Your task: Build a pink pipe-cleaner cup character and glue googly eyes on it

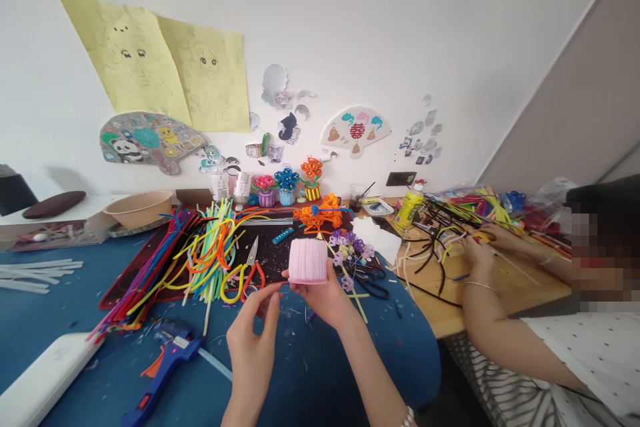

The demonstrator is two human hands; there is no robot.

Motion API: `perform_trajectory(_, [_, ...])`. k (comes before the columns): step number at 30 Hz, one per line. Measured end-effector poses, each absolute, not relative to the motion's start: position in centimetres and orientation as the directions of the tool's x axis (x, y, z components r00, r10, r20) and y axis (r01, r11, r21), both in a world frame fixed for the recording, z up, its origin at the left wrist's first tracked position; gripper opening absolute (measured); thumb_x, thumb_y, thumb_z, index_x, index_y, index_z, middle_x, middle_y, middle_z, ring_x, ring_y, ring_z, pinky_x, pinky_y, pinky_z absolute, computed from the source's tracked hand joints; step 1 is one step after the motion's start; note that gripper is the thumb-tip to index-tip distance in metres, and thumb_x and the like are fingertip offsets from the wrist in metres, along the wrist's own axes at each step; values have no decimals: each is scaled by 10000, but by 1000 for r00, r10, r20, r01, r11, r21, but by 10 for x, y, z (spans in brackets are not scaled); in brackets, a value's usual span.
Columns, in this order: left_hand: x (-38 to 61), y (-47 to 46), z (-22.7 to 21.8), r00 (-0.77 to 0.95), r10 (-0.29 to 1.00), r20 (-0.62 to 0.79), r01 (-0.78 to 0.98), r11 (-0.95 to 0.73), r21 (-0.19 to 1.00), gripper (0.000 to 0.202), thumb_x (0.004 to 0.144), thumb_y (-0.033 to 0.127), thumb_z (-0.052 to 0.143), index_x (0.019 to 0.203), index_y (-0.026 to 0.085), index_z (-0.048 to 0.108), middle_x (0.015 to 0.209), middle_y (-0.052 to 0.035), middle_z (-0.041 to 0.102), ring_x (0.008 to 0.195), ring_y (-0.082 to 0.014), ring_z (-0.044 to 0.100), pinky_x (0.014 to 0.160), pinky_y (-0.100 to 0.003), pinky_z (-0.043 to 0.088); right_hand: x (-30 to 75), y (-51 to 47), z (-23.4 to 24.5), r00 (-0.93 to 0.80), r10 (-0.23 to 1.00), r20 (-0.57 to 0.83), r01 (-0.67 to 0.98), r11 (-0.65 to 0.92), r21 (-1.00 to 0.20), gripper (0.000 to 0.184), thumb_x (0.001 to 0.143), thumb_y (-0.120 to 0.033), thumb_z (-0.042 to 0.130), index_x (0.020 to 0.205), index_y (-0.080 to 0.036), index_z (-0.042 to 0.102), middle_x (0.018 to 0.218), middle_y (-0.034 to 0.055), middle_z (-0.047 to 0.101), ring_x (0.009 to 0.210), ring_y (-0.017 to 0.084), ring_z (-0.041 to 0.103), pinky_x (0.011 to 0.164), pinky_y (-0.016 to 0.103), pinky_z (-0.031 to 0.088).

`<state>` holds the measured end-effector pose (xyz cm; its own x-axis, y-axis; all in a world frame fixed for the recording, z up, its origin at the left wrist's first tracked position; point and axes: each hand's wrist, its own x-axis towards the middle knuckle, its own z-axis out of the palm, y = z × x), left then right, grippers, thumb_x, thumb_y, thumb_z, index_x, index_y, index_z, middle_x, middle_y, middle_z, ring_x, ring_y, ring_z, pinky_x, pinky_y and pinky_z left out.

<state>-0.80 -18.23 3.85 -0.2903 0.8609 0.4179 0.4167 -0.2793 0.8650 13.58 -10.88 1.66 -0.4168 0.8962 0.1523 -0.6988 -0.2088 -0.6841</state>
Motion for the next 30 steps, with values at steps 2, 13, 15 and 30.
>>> perform_trajectory(2, [-10,-193,31,-302,884,357,395,-225,891,304,867,461,568,957,202,699,807,-38,733,716,-192,669,691,-293,526,139,-106,13,-414,897,155,-701,-205,-683,762,712,-746,646,1174,-141,663,1018,139,741,849,208,660,839,312,491])
perform_trajectory(13, [7,-156,30,-134,773,620,764,-318,561,570,863,462,595,1337,180,450,1189,-137,648,851,-243,682,654,-353,565,145,-60,10,-561,787,257,-590,-162,-791,737,545,-439,899,1176,-183,616,1143,131,693,1049,283,644,972,453,468])
perform_trajectory(15, [7,-136,34,-77,737,672,833,-323,449,596,859,435,613,1361,183,412,1218,-143,629,897,-269,687,670,-368,565,146,-46,13,-569,774,279,-573,-129,-809,756,530,-435,908,1178,-187,608,1131,134,694,1059,288,642,954,450,480])
perform_trajectory(30, [-24,-91,29,282,674,682,746,-601,285,490,917,207,449,1401,283,429,986,-46,696,830,-192,671,725,-288,518,161,-37,12,-520,762,387,-539,60,-840,873,575,-697,786,1272,-236,533,1140,107,653,1105,285,594,909,405,495])
